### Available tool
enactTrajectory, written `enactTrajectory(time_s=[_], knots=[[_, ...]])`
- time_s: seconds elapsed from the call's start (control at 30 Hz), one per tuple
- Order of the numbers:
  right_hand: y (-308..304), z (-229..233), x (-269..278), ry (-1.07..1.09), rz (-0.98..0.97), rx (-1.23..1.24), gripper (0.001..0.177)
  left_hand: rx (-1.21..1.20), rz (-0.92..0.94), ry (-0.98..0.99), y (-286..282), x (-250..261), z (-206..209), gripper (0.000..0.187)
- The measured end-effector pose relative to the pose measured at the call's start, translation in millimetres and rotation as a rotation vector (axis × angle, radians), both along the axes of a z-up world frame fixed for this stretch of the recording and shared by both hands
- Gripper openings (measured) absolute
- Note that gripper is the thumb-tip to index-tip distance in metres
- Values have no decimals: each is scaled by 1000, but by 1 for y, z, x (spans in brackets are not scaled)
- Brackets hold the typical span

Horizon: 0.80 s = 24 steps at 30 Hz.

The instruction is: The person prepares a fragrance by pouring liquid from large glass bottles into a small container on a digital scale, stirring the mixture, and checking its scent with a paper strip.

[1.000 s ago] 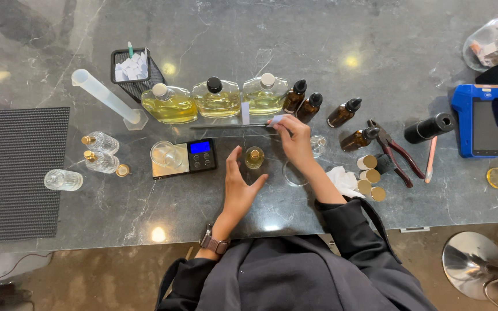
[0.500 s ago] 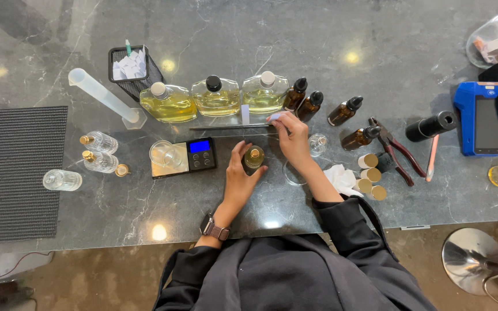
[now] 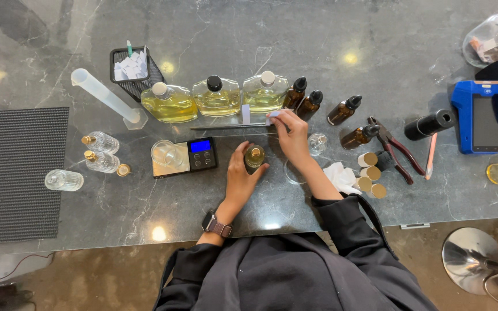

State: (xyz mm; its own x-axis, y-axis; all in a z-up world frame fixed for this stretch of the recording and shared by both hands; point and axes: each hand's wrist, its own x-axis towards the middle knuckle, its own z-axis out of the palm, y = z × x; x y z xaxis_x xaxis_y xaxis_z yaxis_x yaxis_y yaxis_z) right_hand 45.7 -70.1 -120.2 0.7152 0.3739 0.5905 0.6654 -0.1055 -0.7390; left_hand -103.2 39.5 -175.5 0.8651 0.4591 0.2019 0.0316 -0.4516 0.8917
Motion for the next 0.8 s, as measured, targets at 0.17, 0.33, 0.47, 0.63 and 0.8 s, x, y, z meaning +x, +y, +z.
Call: enactTrajectory(time_s=[0.17,0.33,0.47,0.63,0.8], knots=[[0,-6,2,-8,-1,-35,12,39,-14,-45,0,-1,-5,76],[-6,-15,-3,-25,-26,-101,13,71,0,-62,-1,1,-11,65],[-19,-3,-14,-69,-60,-287,41,69,-4,-68,0,-2,-6,62],[-121,50,-84,-111,-255,-913,45,-18,-9,-151,0,-9,10,61],[-190,-23,-112,30,-365,-1313,39,-72,-3,-222,-12,-26,34,65]])
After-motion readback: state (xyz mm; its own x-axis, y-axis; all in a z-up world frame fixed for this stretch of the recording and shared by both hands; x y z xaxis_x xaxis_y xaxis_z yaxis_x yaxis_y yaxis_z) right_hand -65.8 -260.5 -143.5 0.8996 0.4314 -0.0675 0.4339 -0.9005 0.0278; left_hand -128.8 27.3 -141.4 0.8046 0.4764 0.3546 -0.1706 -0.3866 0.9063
